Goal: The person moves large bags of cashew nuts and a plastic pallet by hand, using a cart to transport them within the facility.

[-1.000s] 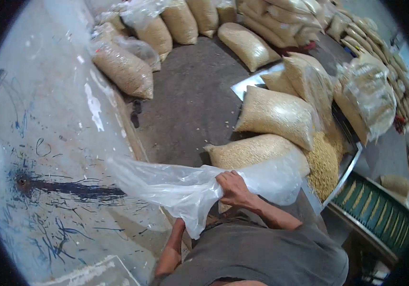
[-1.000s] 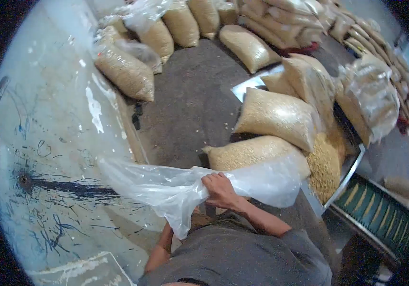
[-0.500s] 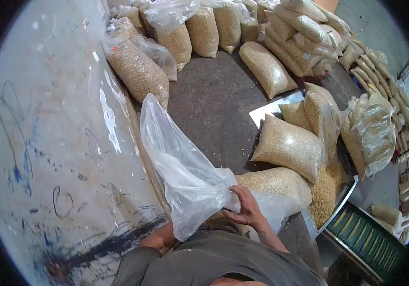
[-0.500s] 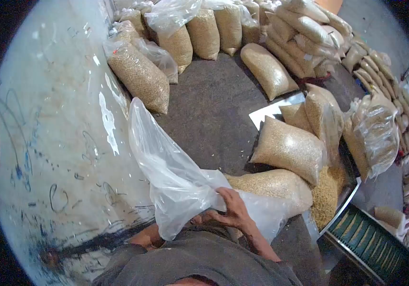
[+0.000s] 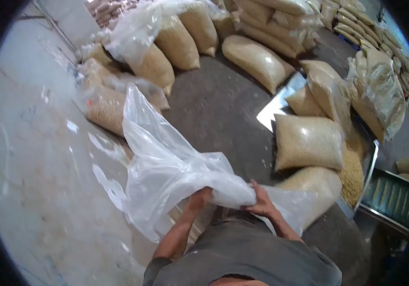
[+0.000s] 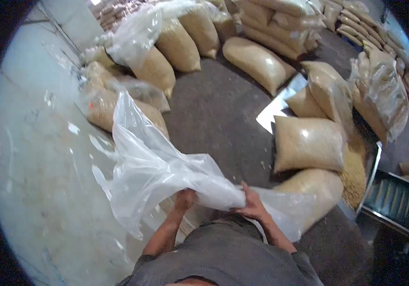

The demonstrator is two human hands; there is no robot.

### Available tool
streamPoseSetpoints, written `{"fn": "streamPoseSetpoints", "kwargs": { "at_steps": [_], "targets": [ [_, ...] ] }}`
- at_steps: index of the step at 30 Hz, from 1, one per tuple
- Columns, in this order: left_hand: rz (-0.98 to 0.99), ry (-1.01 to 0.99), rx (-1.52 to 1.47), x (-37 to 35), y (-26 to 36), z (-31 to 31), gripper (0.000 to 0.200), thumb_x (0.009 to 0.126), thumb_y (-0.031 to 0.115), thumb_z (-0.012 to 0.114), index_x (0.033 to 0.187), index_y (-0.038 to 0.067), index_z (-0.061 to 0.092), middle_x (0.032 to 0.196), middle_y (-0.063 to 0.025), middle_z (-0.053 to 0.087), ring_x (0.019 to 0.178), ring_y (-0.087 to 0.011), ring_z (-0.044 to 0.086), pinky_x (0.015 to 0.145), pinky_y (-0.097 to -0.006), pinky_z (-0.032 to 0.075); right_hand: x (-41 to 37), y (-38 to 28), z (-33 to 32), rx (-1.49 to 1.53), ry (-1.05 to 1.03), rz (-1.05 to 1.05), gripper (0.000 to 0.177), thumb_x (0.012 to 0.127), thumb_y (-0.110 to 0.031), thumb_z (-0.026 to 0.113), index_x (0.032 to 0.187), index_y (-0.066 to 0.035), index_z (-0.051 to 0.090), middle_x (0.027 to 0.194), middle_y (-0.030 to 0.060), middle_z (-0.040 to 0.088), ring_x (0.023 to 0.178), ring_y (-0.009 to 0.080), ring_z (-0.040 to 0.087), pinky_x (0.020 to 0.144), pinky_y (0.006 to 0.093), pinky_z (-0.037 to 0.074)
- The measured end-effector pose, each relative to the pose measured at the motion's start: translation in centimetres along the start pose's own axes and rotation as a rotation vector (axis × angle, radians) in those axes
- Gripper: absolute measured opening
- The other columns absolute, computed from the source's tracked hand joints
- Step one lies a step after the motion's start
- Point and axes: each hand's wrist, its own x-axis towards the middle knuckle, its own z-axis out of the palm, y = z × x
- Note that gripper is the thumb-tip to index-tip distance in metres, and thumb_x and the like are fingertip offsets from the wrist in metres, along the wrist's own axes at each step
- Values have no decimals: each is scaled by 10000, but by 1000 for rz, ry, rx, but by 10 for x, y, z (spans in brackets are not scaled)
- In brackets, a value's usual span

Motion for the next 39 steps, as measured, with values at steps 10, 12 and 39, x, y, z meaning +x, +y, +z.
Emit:
{"fn": "streamPoseSetpoints", "kwargs": {
  "at_steps": [10, 12, 39],
  "targets": [
    [415, 344, 581, 137, -46, -140, 363, 853, 203, 579, 1179, 43, 572, 1094, -164, 604, 1025, -355, 539, 948, -454, 393, 222, -41, -15, -88, -264, -75, 459, 709, -270, 733, 1104, -74, 602, 1021, 157, 647, 969, 340, 612, 811, 406, 481],
    [300, 456, 564, 158, -75, -151, 392, 852, 230, 577, 1194, 39, 560, 1118, -164, 596, 1035, -349, 539, 961, -459, 381, 270, -56, -23, -139, -298, -131, 396, 714, -236, 715, 1050, -50, 621, 959, 174, 647, 931, 353, 613, 769, 415, 486],
    [327, -163, -123, 747, 102, -320, 721, 833, 555, 574, 1307, 24, 462, 1242, -125, 521, 1143, -274, 493, 1023, -436, 333, 845, -164, -98, -277, -9, -439, 479, 640, -245, 728, 1029, -20, 562, 959, 158, 594, 909, 324, 584, 791, 406, 460]
  ]
}}
